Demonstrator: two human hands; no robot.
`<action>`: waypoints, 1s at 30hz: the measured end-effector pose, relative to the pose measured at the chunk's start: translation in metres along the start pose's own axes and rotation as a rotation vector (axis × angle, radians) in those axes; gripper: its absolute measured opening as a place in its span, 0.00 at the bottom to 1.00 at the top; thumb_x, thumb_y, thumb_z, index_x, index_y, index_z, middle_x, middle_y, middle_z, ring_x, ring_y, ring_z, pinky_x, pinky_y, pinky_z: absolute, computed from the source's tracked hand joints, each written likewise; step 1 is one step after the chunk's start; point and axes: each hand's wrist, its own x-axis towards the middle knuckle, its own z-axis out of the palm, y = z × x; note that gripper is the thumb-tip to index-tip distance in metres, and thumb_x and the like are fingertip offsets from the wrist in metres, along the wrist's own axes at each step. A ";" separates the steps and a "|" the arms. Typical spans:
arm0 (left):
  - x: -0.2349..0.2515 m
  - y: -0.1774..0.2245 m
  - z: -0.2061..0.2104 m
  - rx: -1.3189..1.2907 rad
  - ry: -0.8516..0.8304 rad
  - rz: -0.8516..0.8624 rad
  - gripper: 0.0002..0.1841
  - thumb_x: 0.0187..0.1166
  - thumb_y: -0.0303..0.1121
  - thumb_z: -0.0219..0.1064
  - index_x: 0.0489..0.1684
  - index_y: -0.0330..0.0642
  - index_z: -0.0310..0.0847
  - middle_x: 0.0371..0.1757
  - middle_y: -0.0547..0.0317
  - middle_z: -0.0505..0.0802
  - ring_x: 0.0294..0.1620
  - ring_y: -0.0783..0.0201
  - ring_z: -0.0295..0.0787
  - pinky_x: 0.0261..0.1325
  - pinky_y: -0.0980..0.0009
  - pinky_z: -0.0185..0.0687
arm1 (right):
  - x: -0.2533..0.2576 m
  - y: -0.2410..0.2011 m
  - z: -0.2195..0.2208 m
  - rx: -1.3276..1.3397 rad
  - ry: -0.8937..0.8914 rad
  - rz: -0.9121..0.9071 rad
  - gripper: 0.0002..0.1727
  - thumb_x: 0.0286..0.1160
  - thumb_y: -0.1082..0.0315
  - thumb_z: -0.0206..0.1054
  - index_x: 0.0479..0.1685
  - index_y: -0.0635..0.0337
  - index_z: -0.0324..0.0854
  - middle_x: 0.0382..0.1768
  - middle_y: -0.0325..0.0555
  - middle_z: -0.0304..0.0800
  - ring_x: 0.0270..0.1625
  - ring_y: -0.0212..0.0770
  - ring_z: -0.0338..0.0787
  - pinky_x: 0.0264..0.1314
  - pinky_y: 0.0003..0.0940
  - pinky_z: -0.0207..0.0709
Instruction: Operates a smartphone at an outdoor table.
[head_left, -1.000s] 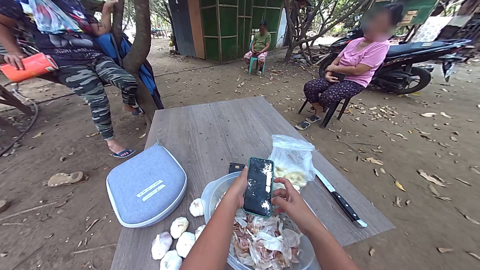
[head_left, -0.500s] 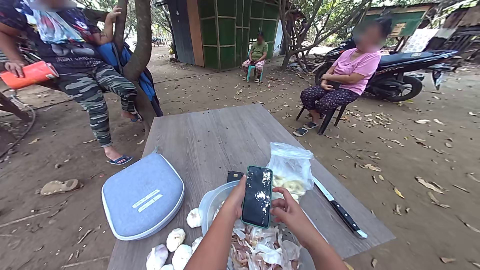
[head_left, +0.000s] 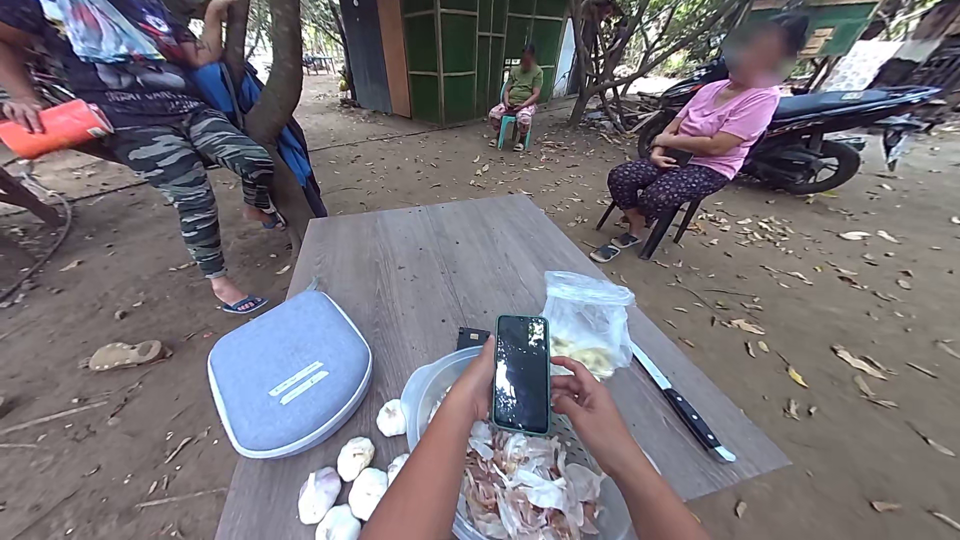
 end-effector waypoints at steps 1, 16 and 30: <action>0.000 0.001 0.000 -0.004 -0.005 -0.001 0.40 0.90 0.64 0.27 0.69 0.40 0.75 0.52 0.43 0.91 0.51 0.51 0.91 0.54 0.52 0.86 | 0.001 0.000 0.000 -0.005 0.003 0.003 0.30 0.71 0.80 0.57 0.79 0.66 0.66 0.48 0.48 0.92 0.46 0.35 0.92 0.49 0.33 0.84; 0.007 0.000 -0.011 0.009 -0.046 -0.120 0.49 0.77 0.78 0.28 0.75 0.48 0.74 0.63 0.42 0.89 0.60 0.46 0.87 0.56 0.45 0.82 | 0.000 0.000 -0.004 0.130 -0.072 0.106 0.40 0.67 0.76 0.59 0.89 0.57 0.62 0.73 0.51 0.83 0.71 0.43 0.85 0.66 0.41 0.82; 0.010 0.000 -0.013 0.072 -0.037 -0.165 0.52 0.72 0.82 0.23 0.75 0.53 0.75 0.68 0.41 0.86 0.62 0.43 0.84 0.53 0.43 0.78 | -0.001 -0.007 -0.004 0.202 -0.057 0.176 0.34 0.77 0.79 0.53 0.88 0.57 0.63 0.76 0.53 0.79 0.68 0.45 0.86 0.62 0.42 0.83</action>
